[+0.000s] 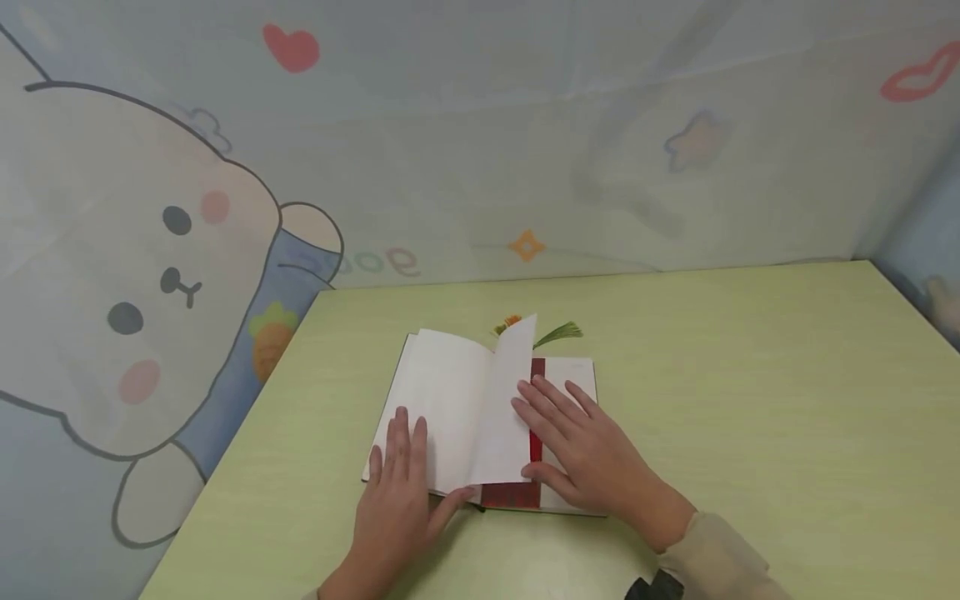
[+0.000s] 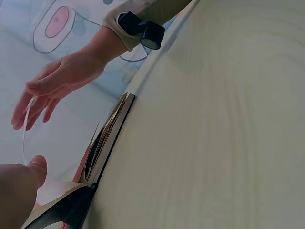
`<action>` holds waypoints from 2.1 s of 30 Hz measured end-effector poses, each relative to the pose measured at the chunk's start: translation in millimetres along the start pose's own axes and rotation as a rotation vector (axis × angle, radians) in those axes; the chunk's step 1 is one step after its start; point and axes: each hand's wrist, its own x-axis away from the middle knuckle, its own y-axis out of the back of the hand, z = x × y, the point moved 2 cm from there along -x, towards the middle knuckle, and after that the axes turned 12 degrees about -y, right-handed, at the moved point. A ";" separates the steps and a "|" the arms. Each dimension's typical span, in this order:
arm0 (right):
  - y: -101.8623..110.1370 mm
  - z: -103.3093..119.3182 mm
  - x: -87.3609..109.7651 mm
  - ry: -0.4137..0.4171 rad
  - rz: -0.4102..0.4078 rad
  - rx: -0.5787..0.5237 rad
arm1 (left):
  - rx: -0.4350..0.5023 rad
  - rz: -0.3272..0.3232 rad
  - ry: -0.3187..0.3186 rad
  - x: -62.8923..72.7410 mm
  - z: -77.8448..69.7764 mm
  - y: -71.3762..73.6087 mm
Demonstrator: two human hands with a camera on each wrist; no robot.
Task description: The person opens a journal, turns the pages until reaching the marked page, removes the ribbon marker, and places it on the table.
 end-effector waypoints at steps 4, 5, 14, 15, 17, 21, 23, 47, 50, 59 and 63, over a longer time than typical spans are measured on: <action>1.7 -1.7 3.0 -0.027 0.024 0.009 | 0.036 -0.056 -0.015 -1.4 0.6 0.6; 1.7 -2.2 4.0 -0.035 0.031 0.013 | 0.047 -0.061 -0.009 -1.0 0.9 0.3; 0.5 -6.8 10.2 -0.075 0.048 0.030 | 0.163 -0.285 -0.048 0.6 5.9 -4.4; 0.5 -7.0 10.7 -0.077 0.051 0.029 | 0.150 -0.303 -0.058 0.6 6.1 -5.0; 0.8 -7.4 11.7 -0.082 0.060 0.034 | 0.106 -0.308 -0.065 1.1 6.0 -5.6; 2.1 -8.1 13.7 -0.113 0.116 0.048 | -0.015 -0.234 -0.048 1.1 6.7 -5.8; 2.8 -8.5 14.7 -0.135 0.149 0.060 | -0.041 -0.172 -0.036 0.9 7.6 -5.5; -1.2 -12.5 19.3 -0.172 0.051 0.084 | 0.110 0.402 0.132 9.2 13.3 -6.8; -4.4 -13.1 17.3 -0.185 0.061 0.113 | 0.135 0.452 0.166 9.1 13.4 -7.6; -13.6 -12.6 7.5 -0.357 0.179 0.223 | 0.182 0.498 0.232 12.1 12.9 -8.5; -18.1 -10.7 3.4 -0.440 0.231 0.254 | 0.204 0.514 0.249 11.6 12.4 -8.2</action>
